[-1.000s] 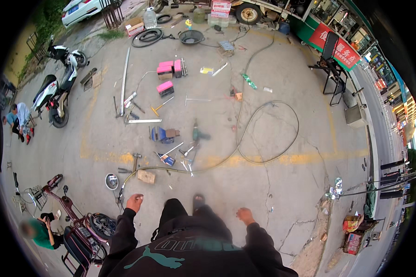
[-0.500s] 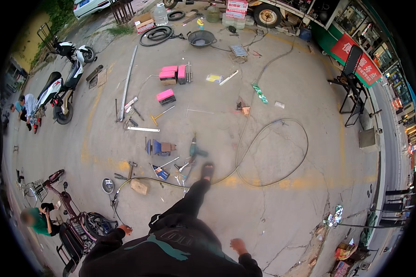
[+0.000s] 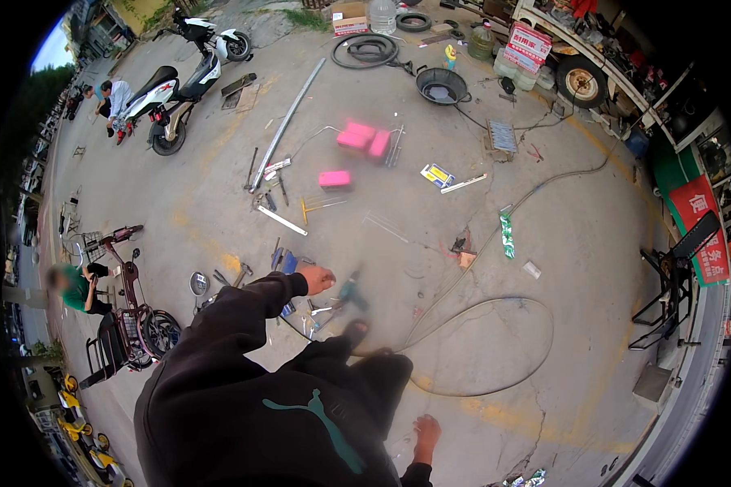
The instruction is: The person repairs a punctured bicycle inner tube by locating the leak, applying a patch, and using a handheld electric tool to heat and seal the repair. The person also retrieves a power adapter from a cluttered workbench to power the tool.
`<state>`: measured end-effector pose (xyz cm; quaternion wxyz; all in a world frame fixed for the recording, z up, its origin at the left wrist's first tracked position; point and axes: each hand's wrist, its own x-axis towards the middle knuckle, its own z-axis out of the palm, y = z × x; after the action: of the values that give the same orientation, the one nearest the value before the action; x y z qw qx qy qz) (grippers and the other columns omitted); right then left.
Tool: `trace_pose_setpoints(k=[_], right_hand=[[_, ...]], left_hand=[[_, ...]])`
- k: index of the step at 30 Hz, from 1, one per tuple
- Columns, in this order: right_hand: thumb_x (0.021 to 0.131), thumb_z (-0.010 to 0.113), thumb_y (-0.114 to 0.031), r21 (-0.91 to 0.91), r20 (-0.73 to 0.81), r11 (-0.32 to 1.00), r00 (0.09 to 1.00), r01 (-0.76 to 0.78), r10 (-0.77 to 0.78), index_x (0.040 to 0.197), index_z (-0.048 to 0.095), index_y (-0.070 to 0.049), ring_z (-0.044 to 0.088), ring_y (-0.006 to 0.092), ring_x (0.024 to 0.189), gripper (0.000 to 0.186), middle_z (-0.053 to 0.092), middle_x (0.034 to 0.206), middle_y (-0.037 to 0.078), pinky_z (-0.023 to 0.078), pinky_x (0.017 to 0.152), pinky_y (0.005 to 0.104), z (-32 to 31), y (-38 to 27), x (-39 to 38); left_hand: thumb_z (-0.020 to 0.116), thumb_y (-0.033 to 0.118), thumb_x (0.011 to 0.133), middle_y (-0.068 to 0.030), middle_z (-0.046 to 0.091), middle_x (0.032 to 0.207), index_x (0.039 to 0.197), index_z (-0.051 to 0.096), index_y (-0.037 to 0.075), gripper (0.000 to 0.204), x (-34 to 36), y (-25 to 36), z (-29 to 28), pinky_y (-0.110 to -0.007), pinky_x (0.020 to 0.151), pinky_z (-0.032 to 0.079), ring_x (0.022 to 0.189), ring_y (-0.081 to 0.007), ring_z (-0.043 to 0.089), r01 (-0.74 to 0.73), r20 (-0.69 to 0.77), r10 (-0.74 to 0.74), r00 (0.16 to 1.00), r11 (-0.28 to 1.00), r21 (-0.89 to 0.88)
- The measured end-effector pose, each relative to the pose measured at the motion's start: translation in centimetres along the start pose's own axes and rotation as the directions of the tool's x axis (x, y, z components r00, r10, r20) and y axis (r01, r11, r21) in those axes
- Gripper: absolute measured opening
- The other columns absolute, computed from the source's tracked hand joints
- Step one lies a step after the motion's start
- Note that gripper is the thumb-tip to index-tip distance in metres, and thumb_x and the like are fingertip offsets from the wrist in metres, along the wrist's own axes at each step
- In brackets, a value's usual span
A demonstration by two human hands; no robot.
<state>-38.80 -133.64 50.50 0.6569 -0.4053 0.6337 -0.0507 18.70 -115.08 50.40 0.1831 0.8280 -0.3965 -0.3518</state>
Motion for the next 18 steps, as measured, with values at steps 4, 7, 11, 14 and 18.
trace_pose_setpoints(k=[4,7,11,14,18], right_hand=[[0.093,0.056,-0.026,-0.248,0.034,0.931,0.958,-0.267,0.284,0.120,0.056,-0.005,0.067,0.0245,0.076,0.034,0.068,0.100,0.012,0.053,0.065,0.0354,-4.2,-0.1,1.7],[0.090,0.059,-0.026,-0.532,0.167,0.818,0.920,-0.219,0.354,0.110,0.059,-0.006,0.066,0.0266,0.078,0.029,0.068,0.097,0.012,0.052,0.067,0.0374,-10.0,-2.2,7.0],[0.085,0.062,-0.026,-0.747,0.306,0.664,0.881,-0.013,0.361,0.097,0.063,-0.008,0.065,0.0295,0.081,0.022,0.068,0.093,0.012,0.052,0.069,0.0402,-20.5,-9.9,18.1],[0.081,0.064,-0.026,-0.802,0.436,0.541,0.867,0.254,0.240,0.087,0.066,-0.009,0.064,0.0316,0.083,0.018,0.068,0.090,0.011,0.051,0.071,0.0422,-23.9,-17.8,27.6],[0.086,0.059,-0.025,-0.890,0.430,-0.327,0.822,0.317,-0.374,0.089,0.070,-0.005,0.068,0.0255,0.079,0.023,0.070,0.089,0.014,0.053,0.068,0.0406,-24.9,-38.1,43.4]], left_hand=[[0.051,0.032,0.087,-0.0175,0.068,0.096,0.104,0.067,0.009,0.033,9.9,4.8,-0.4,-0.048,0.082,0.050,0.091,-0.0381,0.064,0.007,0.037,-0.011,0.999,0.994,0.112],[0.052,0.032,0.087,-0.0176,0.069,0.094,0.100,0.069,0.008,0.032,14.9,5.2,1.4,-0.046,0.081,0.051,0.090,-0.0377,0.064,0.181,0.075,-0.189,0.979,0.979,0.098],[0.053,0.033,0.084,-0.0206,0.068,0.096,0.090,0.071,0.004,0.035,15.1,5.1,6.0,-0.046,0.079,0.052,0.090,-0.0389,0.065,0.602,-0.082,-0.596,0.799,0.795,0.077],[0.054,0.035,0.083,-0.0123,0.068,0.110,0.106,0.070,0.014,0.036,15.9,7.0,9.1,-0.044,0.087,0.050,0.103,-0.0308,0.063,0.429,0.413,-0.636,0.652,0.759,0.491],[0.057,0.041,0.084,-0.0029,0.066,0.109,0.112,0.063,0.018,0.037,21.4,12.4,10.8,-0.040,0.087,0.050,0.102,-0.0228,0.063,-0.051,0.647,-0.376,0.663,0.840,0.540]])
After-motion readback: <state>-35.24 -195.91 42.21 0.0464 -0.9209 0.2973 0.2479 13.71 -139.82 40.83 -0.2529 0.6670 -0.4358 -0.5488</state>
